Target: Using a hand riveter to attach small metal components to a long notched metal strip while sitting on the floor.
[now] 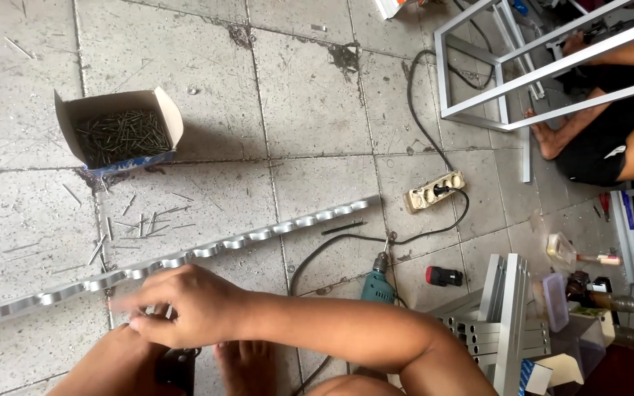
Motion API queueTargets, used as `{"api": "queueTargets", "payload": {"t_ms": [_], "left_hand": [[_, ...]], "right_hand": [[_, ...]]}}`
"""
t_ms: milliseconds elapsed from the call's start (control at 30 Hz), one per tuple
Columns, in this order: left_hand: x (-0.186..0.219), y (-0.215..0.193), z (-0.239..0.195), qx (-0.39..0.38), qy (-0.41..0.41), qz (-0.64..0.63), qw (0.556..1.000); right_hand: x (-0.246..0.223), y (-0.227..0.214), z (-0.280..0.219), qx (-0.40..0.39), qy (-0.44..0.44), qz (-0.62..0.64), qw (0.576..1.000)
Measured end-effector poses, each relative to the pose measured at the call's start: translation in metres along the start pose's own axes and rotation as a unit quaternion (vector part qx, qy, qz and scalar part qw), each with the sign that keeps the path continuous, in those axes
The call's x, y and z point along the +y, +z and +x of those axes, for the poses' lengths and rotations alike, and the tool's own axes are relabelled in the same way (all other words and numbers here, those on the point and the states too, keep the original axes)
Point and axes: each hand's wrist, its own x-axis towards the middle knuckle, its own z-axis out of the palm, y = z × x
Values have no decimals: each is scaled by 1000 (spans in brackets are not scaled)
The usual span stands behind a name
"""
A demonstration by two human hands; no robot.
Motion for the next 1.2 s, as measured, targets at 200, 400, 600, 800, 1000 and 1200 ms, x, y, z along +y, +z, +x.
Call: {"api": "queueTargets", "payload": {"t_ms": [200,400,600,800,1000,1200], "left_hand": [[15,-31,-6,113,-50,-148,981],[40,-77,-26,237,-112,-325,909],[57,-96,-30,553,10,-484,679],[42,-112,-19,393,44,-508,765],[-17,-82,-34,371,-201,159,892],[-14,-69,-5,362,-169,184,898]], "right_hand": [[6,7,-19,7,6,-29,1000],[14,8,-30,-3,14,131,991],[28,39,-61,-154,172,307,923],[17,23,-69,-79,89,341,932],[45,-2,-117,-20,120,287,950],[46,-2,-146,28,215,232,948]]}}
